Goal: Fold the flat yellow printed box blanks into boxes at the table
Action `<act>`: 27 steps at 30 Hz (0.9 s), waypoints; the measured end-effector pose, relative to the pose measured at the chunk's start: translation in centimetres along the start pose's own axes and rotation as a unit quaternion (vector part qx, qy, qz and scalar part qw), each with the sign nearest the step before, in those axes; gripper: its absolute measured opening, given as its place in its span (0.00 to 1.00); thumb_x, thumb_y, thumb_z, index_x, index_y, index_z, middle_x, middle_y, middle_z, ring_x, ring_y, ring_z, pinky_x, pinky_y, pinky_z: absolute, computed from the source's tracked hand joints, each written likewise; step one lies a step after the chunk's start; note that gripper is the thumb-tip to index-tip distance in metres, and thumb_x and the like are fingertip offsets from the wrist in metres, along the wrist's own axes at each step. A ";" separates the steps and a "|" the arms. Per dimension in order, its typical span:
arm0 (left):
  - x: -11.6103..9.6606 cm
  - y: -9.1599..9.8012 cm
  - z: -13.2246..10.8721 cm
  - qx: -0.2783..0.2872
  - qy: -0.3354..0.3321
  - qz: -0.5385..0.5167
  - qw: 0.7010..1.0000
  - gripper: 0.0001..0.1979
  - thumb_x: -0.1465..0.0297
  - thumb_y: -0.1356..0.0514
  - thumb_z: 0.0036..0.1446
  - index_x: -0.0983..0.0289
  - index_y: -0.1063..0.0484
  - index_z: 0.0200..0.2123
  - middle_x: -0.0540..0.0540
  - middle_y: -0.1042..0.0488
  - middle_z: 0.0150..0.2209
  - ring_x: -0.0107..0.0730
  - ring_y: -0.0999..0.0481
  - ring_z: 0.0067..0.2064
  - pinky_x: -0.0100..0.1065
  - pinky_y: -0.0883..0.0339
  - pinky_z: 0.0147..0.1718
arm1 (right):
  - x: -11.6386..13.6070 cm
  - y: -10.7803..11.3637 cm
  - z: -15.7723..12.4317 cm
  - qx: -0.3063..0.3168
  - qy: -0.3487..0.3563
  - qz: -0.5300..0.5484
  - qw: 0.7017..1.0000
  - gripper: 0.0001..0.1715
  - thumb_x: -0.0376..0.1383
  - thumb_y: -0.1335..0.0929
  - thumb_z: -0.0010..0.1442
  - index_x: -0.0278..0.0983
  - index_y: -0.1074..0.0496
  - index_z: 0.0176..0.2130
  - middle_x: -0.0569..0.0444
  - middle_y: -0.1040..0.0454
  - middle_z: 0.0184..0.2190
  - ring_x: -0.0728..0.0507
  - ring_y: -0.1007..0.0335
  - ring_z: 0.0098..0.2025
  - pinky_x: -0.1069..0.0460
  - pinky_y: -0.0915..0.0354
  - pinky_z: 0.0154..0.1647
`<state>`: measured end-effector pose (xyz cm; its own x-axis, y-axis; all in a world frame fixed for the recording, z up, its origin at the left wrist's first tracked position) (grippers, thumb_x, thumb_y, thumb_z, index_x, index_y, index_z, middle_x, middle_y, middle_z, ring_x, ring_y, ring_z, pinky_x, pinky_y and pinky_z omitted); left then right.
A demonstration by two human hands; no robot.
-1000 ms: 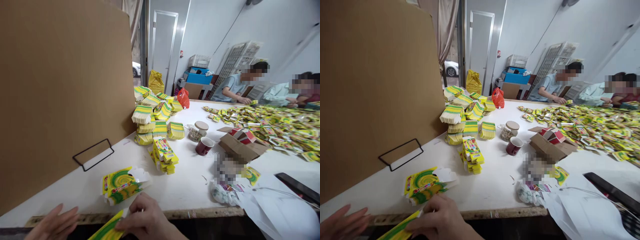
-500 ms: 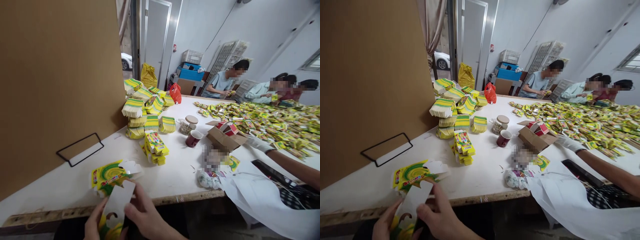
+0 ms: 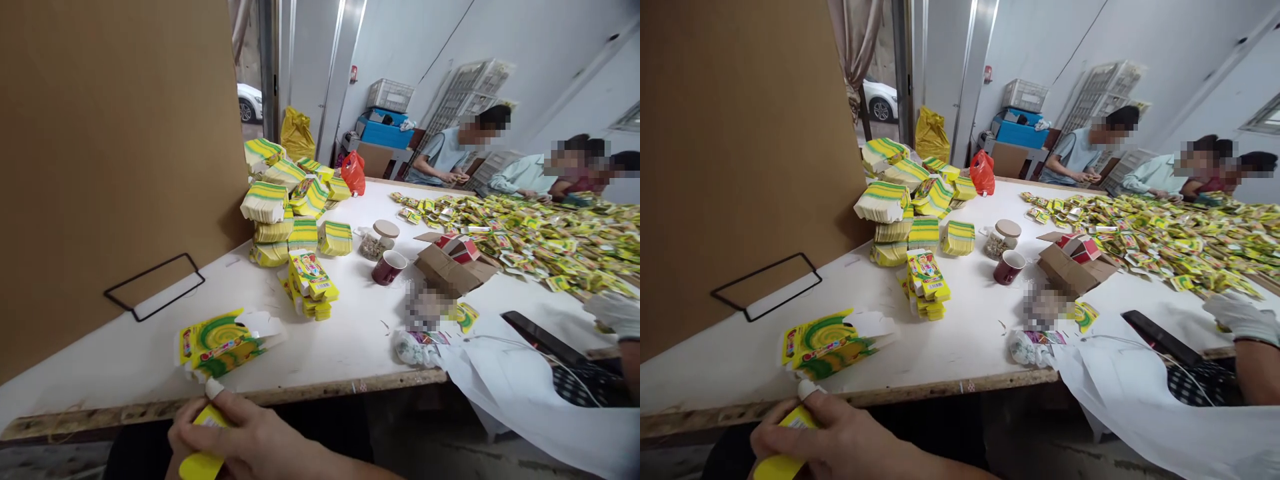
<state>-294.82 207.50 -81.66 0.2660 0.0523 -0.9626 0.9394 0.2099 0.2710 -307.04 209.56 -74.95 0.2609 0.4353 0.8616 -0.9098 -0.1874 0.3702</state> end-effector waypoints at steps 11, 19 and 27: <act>-4.4 1.6 0.4 0.132 -0.146 0.184 0.963 0.29 0.54 0.30 0.42 0.59 0.24 0.48 0.61 0.18 0.45 0.52 0.18 0.44 0.46 0.24 0.48 | -2.1 2.3 0.2 0.087 -0.014 -0.048 0.995 0.19 0.42 0.31 0.66 0.37 0.23 0.52 0.37 0.35 0.64 0.37 0.33 0.65 0.46 0.32 0.60; -6.1 1.0 -1.3 0.197 -0.153 0.213 0.944 0.32 0.63 0.31 0.48 0.61 0.30 0.57 0.61 0.22 0.53 0.49 0.20 0.52 0.44 0.27 0.53 | -0.8 3.1 -0.3 0.152 -0.031 -0.012 0.988 0.14 0.40 0.31 0.66 0.40 0.25 0.50 0.43 0.31 0.56 0.40 0.31 0.60 0.46 0.31 0.58; -5.2 3.3 -1.3 0.131 -0.178 0.194 0.956 0.34 0.61 0.30 0.51 0.62 0.32 0.60 0.62 0.24 0.55 0.49 0.22 0.53 0.44 0.27 0.53 | -0.2 2.5 0.3 0.032 -0.017 0.022 0.999 0.48 0.47 0.25 0.59 0.37 0.46 0.68 0.38 0.38 0.64 0.37 0.39 0.66 0.41 0.36 0.65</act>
<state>-293.39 209.20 -75.76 0.6187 -0.2686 -0.7383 0.7645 -0.0110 0.6446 -309.30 208.72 -74.07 0.2326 0.3962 0.8882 -0.8984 -0.2622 0.3522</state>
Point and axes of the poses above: each hand's wrist, its own z-axis towards the middle knuckle, its own y-axis out of the back of the hand, x = y × z, the point moved 9 cm from there along z, towards the middle knuckle
